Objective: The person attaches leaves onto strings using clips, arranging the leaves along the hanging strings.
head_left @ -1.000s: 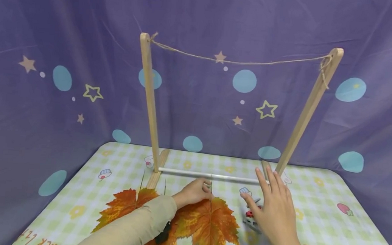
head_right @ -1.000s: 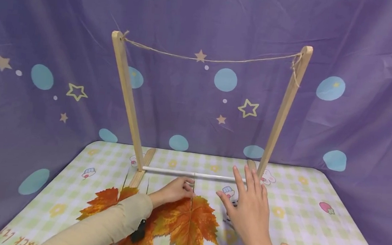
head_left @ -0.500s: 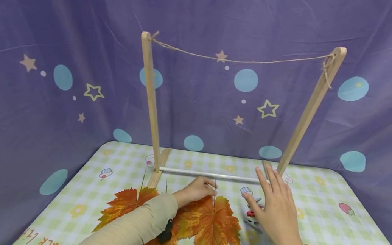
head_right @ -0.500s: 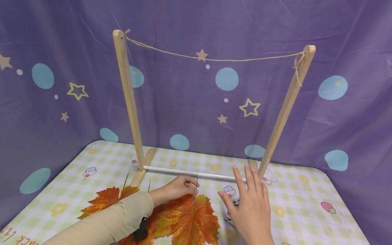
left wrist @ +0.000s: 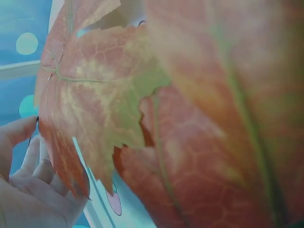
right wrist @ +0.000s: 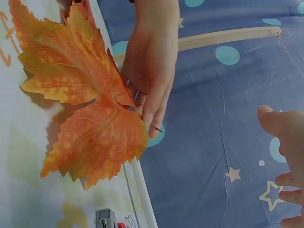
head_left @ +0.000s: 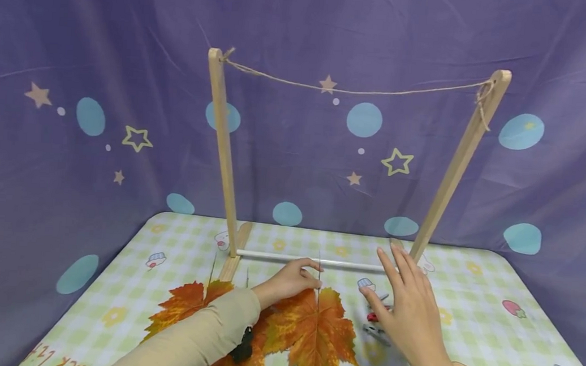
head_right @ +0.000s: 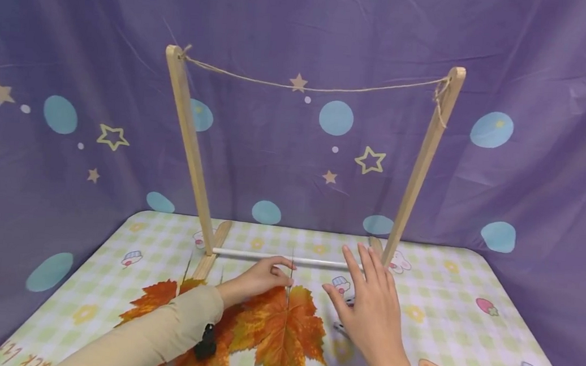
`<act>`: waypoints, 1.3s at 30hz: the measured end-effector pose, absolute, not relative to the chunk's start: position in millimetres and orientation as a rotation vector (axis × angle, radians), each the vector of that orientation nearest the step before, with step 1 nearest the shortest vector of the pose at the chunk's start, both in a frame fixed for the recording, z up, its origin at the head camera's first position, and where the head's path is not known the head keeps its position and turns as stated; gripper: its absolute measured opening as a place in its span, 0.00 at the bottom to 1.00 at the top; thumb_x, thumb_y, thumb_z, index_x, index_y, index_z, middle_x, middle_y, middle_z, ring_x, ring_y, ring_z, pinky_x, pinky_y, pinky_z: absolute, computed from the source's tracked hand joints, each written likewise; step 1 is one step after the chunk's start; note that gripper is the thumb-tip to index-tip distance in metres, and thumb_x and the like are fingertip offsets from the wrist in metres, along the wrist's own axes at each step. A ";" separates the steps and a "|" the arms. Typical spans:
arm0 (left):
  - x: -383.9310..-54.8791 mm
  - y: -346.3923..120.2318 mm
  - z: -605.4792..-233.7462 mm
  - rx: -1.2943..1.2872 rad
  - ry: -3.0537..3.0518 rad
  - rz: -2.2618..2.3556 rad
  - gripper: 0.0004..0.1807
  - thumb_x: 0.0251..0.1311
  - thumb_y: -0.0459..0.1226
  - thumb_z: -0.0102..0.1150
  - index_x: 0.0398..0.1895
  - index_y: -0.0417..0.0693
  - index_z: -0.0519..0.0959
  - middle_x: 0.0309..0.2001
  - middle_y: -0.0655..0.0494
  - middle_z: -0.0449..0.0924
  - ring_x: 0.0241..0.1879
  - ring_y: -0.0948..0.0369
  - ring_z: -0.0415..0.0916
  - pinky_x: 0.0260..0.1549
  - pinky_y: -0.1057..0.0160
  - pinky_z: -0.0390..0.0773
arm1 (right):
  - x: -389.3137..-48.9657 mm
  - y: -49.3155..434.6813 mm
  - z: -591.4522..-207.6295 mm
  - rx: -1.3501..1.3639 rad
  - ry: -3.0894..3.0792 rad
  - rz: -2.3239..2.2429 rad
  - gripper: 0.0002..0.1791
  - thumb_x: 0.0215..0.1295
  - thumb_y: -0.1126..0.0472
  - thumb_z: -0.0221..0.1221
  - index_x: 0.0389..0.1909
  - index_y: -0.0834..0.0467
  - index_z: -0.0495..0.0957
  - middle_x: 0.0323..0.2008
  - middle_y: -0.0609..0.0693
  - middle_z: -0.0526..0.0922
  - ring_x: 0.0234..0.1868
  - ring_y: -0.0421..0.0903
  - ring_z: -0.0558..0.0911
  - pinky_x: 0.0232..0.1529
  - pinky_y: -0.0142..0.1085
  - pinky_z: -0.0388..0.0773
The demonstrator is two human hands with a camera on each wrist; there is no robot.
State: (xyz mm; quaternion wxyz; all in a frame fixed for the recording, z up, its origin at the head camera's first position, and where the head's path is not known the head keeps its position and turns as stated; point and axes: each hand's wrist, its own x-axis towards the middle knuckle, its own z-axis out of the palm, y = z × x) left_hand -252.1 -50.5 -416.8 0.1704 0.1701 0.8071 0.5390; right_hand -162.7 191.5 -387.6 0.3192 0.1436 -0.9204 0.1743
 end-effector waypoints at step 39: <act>-233.2 -49.0 -391.0 0.586 2.325 1.648 0.12 0.72 0.39 0.56 0.55 0.54 0.77 0.34 0.56 0.83 0.21 0.59 0.68 0.22 0.61 0.66 | -141.8 228.0 -427.1 0.456 -2.559 0.754 0.25 0.58 0.54 0.71 0.58 0.46 0.79 0.55 0.45 0.80 0.56 0.55 0.79 0.49 0.58 0.75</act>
